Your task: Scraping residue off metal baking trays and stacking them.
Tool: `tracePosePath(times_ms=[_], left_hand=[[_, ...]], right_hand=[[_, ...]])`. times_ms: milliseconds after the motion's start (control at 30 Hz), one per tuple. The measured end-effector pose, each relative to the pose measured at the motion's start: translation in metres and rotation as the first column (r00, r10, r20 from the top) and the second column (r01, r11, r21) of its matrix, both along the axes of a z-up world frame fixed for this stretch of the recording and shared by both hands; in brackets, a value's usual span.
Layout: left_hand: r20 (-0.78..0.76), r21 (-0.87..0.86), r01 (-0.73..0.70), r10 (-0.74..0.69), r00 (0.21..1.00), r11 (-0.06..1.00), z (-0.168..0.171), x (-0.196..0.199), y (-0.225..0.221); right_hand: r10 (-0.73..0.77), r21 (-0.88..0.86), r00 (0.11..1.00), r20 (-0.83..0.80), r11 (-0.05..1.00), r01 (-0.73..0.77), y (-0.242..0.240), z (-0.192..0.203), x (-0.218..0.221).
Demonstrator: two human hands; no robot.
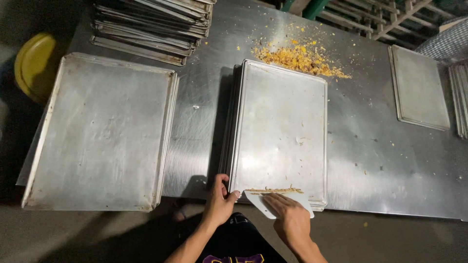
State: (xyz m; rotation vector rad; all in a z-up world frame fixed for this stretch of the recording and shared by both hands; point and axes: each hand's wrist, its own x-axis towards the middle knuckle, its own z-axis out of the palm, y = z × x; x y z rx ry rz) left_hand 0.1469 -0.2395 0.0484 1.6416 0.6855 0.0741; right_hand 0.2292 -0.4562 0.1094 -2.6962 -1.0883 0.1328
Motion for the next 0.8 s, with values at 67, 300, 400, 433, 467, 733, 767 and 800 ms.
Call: tracePosePath(times_ms=[67,300,400,433,467,733,767,800], left_hand=[[-0.063,-0.035,0.01,-0.012,0.998,0.999,0.006,0.001,0.001],[-0.028,0.048,-0.039,0.04,0.999,0.998,-0.009,0.0,-0.006],[-0.058,0.008,-0.087,0.088,0.994,0.996,-0.007,0.0,-0.01],[-0.071,0.01,-0.079,0.08,0.994,0.997,-0.007,0.001,-0.011],[-0.084,0.012,-0.071,0.072,0.994,0.997,-0.007,0.0,-0.012],[-0.062,0.007,-0.184,0.184,0.981,0.983,0.007,0.005,-0.014],[-0.108,-0.012,-0.168,0.165,0.98,0.986,0.007,0.003,-0.017],[-0.104,-0.014,-0.167,0.165,0.981,0.986,0.009,0.002,-0.02]], right_hand=[[-0.063,-0.088,0.998,0.03,0.994,0.065,0.009,0.002,0.003],[-0.07,-0.04,0.996,0.051,0.997,0.072,0.088,0.01,0.107],[-0.039,-0.057,0.969,0.243,0.997,0.055,0.122,-0.019,0.208],[-0.054,-0.114,0.932,0.36,0.988,0.101,0.135,-0.041,0.254],[-0.063,-0.159,0.879,0.473,0.975,0.155,0.154,-0.062,0.298],[-0.052,0.003,0.892,0.448,0.998,0.056,0.223,-0.051,0.453],[-0.098,-0.011,0.947,0.307,0.994,0.106,0.215,-0.031,0.432],[-0.098,-0.012,0.945,0.311,0.994,0.107,0.208,-0.031,0.423]])
